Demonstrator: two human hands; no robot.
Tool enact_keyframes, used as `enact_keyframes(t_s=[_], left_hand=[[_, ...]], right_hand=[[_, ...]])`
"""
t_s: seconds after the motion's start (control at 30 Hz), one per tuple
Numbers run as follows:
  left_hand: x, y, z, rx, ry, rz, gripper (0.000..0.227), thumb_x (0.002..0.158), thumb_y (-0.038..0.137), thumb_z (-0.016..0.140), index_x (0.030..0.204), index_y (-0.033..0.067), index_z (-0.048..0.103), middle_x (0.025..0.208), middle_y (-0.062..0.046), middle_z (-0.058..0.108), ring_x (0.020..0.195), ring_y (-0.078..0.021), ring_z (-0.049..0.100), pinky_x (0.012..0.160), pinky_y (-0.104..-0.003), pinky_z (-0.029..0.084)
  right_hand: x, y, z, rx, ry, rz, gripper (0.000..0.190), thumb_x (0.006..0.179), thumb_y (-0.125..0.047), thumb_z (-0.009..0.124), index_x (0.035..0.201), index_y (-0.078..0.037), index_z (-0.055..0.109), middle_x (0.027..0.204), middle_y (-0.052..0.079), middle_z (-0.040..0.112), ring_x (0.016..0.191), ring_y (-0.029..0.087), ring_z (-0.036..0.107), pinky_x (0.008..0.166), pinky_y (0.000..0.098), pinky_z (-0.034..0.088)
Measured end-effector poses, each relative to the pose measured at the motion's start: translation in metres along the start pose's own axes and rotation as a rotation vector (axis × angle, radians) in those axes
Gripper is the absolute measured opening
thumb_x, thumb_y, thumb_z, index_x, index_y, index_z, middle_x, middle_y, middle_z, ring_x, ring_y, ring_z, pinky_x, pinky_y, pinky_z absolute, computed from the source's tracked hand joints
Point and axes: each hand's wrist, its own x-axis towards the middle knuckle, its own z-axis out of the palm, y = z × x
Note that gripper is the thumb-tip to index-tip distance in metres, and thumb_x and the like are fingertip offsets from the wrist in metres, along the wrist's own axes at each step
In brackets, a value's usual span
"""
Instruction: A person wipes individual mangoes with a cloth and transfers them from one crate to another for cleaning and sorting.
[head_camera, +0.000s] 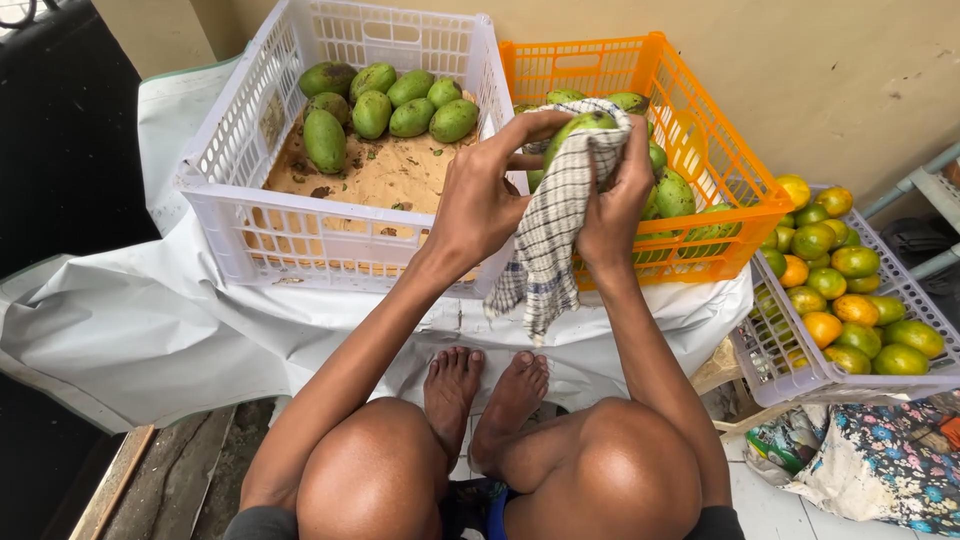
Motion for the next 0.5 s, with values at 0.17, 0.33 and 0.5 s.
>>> enact_keyframes(t_s=[0.17,0.33,0.5], left_hand=[[-0.003,0.019,-0.003,0.117,-0.042,0.050,0.058,0.089,-0.001,0.067,0.140,0.0259,0.058,0.126,-0.010,0.073,0.100,-0.0348,0.078,0.072,-0.039,0.065],[-0.006,0.024,-0.005,0.027,-0.078,0.043,0.062,0.094,0.007,0.077,0.148,0.0234,0.051,0.138,-0.016,0.065,0.115,-0.0450,0.070,0.075,-0.042,0.068],[-0.011,0.050,-0.014,0.108,-0.014,0.055,0.070,0.097,-0.010,0.067,0.154,0.0217,0.043,0.135,-0.024,0.063,0.118,-0.0513,0.068,0.078,-0.051,0.068]], right_hand=[[-0.004,-0.009,0.002,-0.045,0.055,0.065,0.035,0.111,-0.046,0.037,0.110,-0.011,0.043,0.087,0.003,0.040,0.084,0.023,0.051,0.090,0.0433,0.042],[-0.018,0.009,0.002,0.006,0.025,0.172,0.035,0.113,-0.032,0.036,0.138,-0.008,0.034,0.108,0.010,0.039,0.118,0.033,0.050,0.115,0.0512,0.029],[-0.008,0.003,0.000,-0.174,-0.053,-0.139,0.043,0.106,-0.009,0.063,0.143,0.001,0.043,0.125,0.022,0.059,0.126,0.044,0.059,0.113,0.0605,0.039]])
